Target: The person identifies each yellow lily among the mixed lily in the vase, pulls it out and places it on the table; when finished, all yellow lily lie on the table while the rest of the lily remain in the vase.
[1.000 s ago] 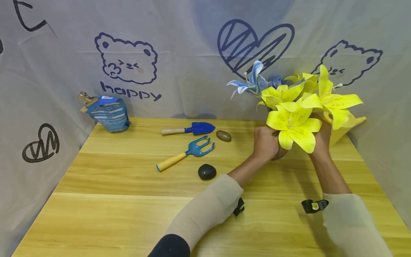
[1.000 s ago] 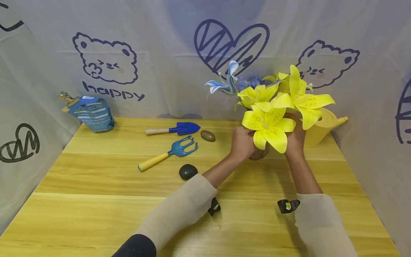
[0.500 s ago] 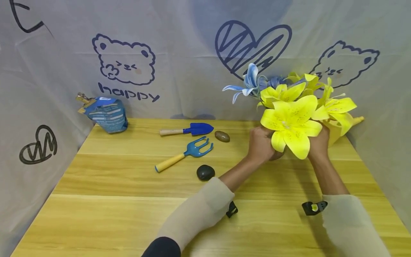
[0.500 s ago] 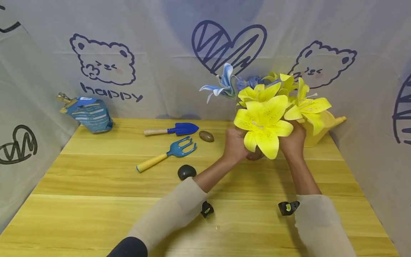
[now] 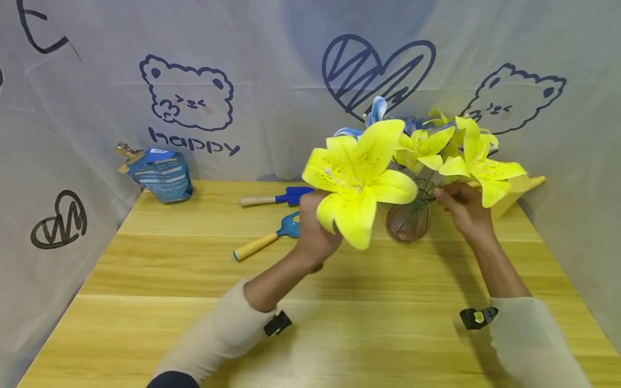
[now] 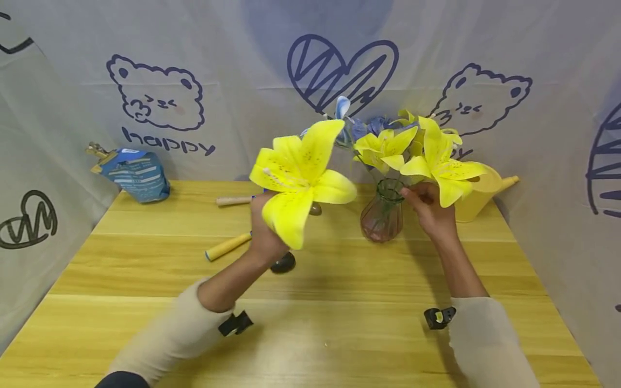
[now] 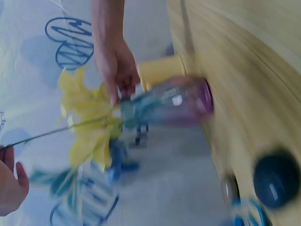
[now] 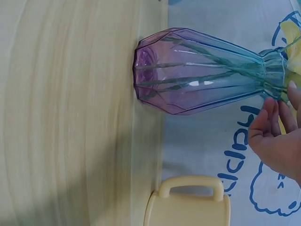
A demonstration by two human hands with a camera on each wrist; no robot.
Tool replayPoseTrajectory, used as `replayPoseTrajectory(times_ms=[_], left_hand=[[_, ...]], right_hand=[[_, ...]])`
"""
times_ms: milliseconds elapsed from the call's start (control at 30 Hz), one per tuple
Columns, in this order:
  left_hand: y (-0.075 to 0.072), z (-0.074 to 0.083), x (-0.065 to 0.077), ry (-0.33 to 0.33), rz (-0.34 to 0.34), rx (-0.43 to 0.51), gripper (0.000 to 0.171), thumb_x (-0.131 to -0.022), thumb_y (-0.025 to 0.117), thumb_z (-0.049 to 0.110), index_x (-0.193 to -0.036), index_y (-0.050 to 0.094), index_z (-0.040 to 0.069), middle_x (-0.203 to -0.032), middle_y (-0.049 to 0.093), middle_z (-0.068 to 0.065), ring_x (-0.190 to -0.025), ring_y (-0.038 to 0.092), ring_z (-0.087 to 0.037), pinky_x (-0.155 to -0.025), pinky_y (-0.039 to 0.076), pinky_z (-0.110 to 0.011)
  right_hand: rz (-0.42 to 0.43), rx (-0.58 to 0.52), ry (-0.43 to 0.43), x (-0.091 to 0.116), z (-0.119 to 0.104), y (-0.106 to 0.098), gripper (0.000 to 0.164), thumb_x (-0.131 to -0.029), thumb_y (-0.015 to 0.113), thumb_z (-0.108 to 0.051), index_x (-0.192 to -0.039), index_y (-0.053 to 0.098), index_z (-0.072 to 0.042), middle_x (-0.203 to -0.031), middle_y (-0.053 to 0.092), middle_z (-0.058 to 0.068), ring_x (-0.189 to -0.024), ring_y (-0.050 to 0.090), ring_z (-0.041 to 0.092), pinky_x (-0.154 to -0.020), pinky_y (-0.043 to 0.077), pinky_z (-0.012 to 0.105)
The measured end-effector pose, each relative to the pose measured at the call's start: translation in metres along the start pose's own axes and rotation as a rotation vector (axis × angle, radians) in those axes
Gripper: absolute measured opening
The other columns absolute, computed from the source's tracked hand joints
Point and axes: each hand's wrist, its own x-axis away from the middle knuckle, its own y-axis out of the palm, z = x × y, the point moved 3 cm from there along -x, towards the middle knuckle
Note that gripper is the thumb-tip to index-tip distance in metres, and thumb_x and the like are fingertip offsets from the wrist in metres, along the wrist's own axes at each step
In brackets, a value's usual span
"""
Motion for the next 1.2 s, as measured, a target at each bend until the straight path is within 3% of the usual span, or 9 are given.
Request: replayPoseTrajectory(times_ms=[133,267,433,533,633,800,933,1100,1200], left_hand=[[-0.055,0.006,0.012,-0.129,-0.071,-0.111,0.005,-0.076,0.056,-0.006,-0.074,0.060,-0.005,-0.062,0.059,-0.009,-0.050,0.050,-0.012,-0.048,0.044,-0.023],[-0.114,-0.001,0.028,-0.372,-0.138,-0.203,0.017,-0.079,0.061,-0.002,-0.096,0.063,-0.003,-0.086,0.064,-0.010,-0.071,0.061,-0.014,-0.064,0.051,-0.026],[-0.186,-0.016,0.052,-0.629,-0.189,-0.378,0.013,-0.085,0.059,0.011,-0.090,0.062,0.000,-0.084,0.062,-0.010,-0.070,0.060,-0.015,-0.061,0.051,-0.027],[-0.225,-0.024,0.070,-0.706,-0.244,-0.564,0.020,-0.086,0.058,0.021,-0.090,0.062,0.002,-0.082,0.062,-0.009,-0.068,0.061,-0.014,-0.056,0.051,-0.025],[-0.257,-0.031,0.087,-0.768,-0.295,-0.680,0.023,-0.086,0.057,0.024,-0.091,0.063,0.002,-0.082,0.064,-0.011,-0.067,0.061,-0.018,-0.053,0.051,-0.026],[-0.287,-0.041,0.109,-0.882,-0.402,-0.749,0.021,-0.085,0.058,0.020,-0.088,0.064,-0.001,-0.076,0.063,-0.012,-0.062,0.060,-0.020,-0.050,0.049,-0.027],[-0.300,-0.051,0.123,-0.935,-0.482,-0.781,0.016,-0.082,0.062,0.013,-0.083,0.064,-0.002,-0.070,0.063,-0.009,-0.054,0.057,-0.016,-0.045,0.045,-0.027],[-0.308,-0.057,0.134,-0.977,-0.492,-0.804,0.016,-0.079,0.065,0.012,-0.081,0.064,-0.004,-0.067,0.063,-0.007,-0.050,0.056,-0.017,-0.043,0.045,-0.027],[-0.308,-0.056,0.134,-0.955,-0.497,-0.838,0.020,-0.078,0.066,0.013,-0.084,0.064,-0.006,-0.070,0.064,-0.009,-0.054,0.058,-0.018,-0.046,0.046,-0.029]], right_hand=[[-0.024,-0.096,-0.070,0.001,-0.004,0.002,0.020,-0.084,0.060,-0.011,-0.089,0.059,0.008,-0.076,0.060,-0.002,-0.068,0.054,0.009,-0.059,0.043,0.021],[-0.040,-0.209,-0.129,0.005,-0.011,0.002,0.013,-0.080,0.060,0.001,-0.089,0.060,0.010,-0.073,0.063,-0.002,-0.065,0.056,0.006,-0.056,0.044,0.017],[-0.069,-0.218,-0.138,0.011,-0.011,0.002,0.017,-0.079,0.059,0.007,-0.093,0.054,0.015,-0.083,0.060,0.001,-0.072,0.055,0.007,-0.061,0.045,0.015],[-0.096,-0.181,-0.084,0.011,0.000,0.002,0.025,-0.079,0.059,0.005,-0.101,0.052,0.014,-0.089,0.058,-0.001,-0.080,0.054,0.008,-0.067,0.044,0.014],[-0.151,-0.101,-0.030,0.003,0.025,0.002,0.032,-0.080,0.062,-0.004,-0.109,0.053,0.006,-0.098,0.058,0.000,-0.090,0.053,0.009,-0.073,0.043,0.015],[-0.232,0.060,-0.016,-0.002,0.040,0.005,0.035,-0.079,0.066,-0.016,-0.110,0.056,-0.003,-0.107,0.057,0.007,-0.097,0.051,0.010,-0.075,0.043,0.019],[-0.198,0.140,-0.049,0.004,0.031,0.010,0.036,-0.076,0.069,-0.017,-0.105,0.057,0.000,-0.101,0.058,0.012,-0.094,0.052,0.015,-0.070,0.045,0.016],[-0.146,0.212,-0.066,0.006,0.038,0.011,0.032,-0.075,0.071,-0.019,-0.097,0.058,0.000,-0.098,0.058,0.013,-0.095,0.052,0.025,-0.067,0.044,0.014],[-0.147,0.217,-0.061,0.007,0.040,0.011,0.032,-0.076,0.070,-0.021,-0.098,0.059,-0.001,-0.102,0.057,0.013,-0.098,0.052,0.027,-0.068,0.045,0.014]])
